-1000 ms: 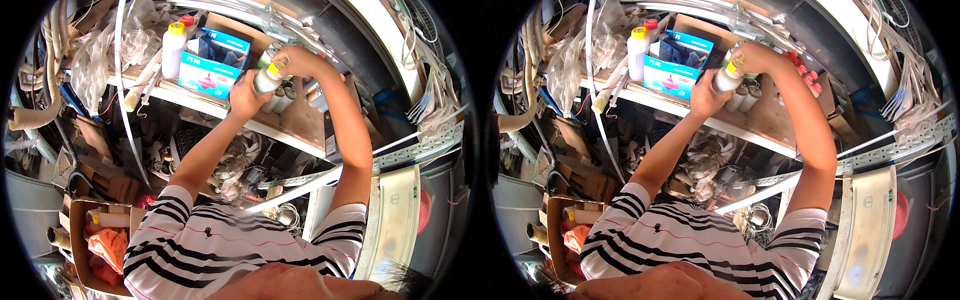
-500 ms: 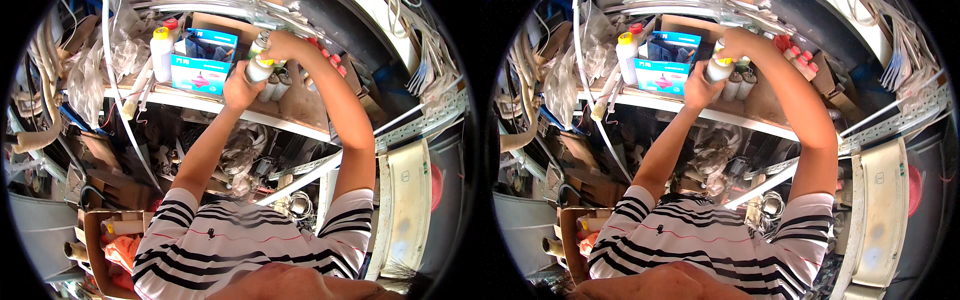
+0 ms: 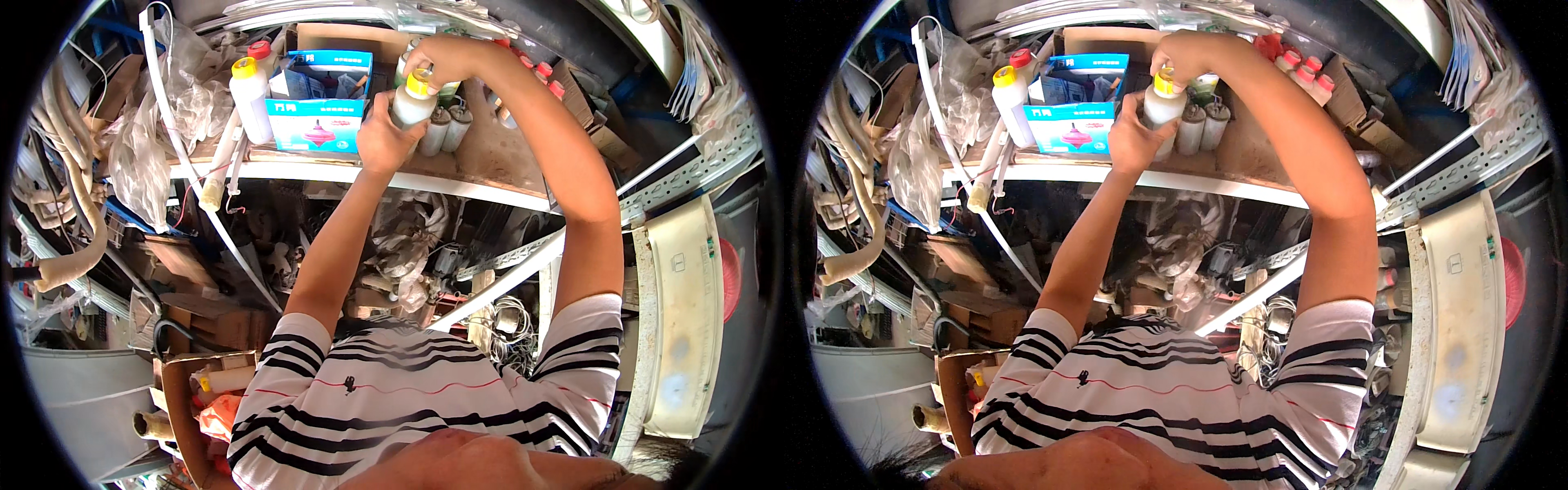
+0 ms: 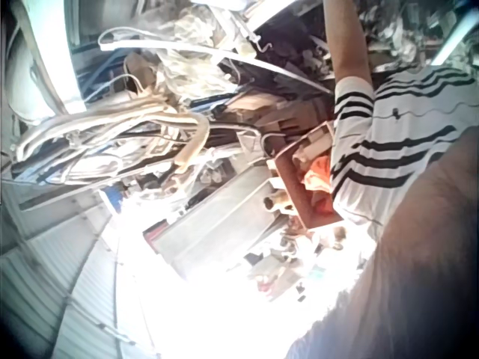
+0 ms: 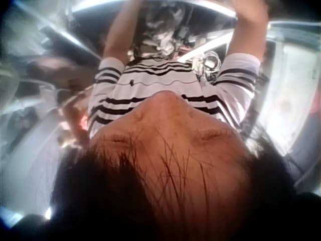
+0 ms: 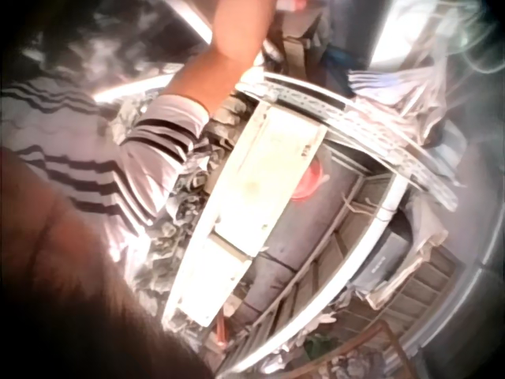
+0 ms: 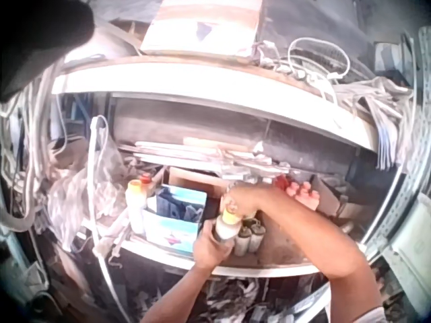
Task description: The person handles several plastic bottles on a storage shelf, unscrewing a cap from one, pouring liquid into another, and then rearranging various bottles, cans, and a plastic bag across the shelves.
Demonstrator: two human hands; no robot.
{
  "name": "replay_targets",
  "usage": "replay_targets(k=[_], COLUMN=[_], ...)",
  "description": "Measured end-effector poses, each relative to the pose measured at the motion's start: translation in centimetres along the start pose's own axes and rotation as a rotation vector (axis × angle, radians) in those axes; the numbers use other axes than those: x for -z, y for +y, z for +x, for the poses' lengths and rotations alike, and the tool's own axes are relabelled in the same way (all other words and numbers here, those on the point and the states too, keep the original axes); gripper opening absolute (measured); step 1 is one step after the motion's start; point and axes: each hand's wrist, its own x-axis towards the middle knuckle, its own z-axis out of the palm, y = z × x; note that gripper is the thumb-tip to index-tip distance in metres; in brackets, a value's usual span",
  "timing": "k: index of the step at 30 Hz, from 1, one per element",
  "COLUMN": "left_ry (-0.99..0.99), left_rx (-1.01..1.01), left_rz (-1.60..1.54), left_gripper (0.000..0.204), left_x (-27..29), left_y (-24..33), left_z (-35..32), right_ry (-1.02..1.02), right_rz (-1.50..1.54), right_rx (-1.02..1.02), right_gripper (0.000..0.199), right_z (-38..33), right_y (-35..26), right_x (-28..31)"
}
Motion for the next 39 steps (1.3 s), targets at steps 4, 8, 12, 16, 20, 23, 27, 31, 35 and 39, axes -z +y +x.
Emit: replay_targets(k=[4,8,12,16,20,23,27,31,35,39], left_ry=[-0.014,-0.034,-0.034,-0.025,-0.029,-0.034,-0.002,0.036,0.038,0.009], left_rx=[0.018,0.036,0.024,0.008,0.015,0.019,-0.020,-0.054,-0.076,-0.029], left_rz=[0.010,0.021,0.015,0.028,0.018,0.015,0.004,-0.004,-0.026,-0.022], left_gripper=[0.066,0.067,0.067,0.067,0.067,0.066,0.067,0.068,0.067,0.067], left_x=[0.1,0.1,0.1,0.0,0.0,0.0,-0.2,-0.5,-0.5,-0.5], left_y=[0.2,0.2,0.1,0.0,0.0,-0.1,-0.4,-0.8,-1.0,-1.0], left_z=[0.0,0.1,0.2,0.3,0.3,0.3,0.3,0.4,0.3,0.4], right_ry=[0.005,0.028,0.012,0.006,0.000,0.064,0.083,0.064,0.210,-0.013], right_rz=[0.029,0.053,0.016,0.012,0.084,0.066,0.110,0.133,-0.001,-0.149], right_rx=[-0.142,-0.280,-0.334,-0.198,-0.113,0.000,0.106,0.149,0.095,-0.230], right_gripper=[0.046,0.053,0.057,0.054,0.055,0.057,0.057,0.056,0.048,0.057], right_z=[-0.2,0.0,0.2,-0.1,0.4,0.2,-0.1,-0.4,-0.9,0.4], right_y=[-0.9,-1.9,-2.0,-0.7,0.4,1.1,1.8,1.8,0.2,-1.7], right_x=[-0.1,-0.4,-0.4,-0.1,-0.4,-0.9,-1.1,-0.9,-1.4,-0.8])
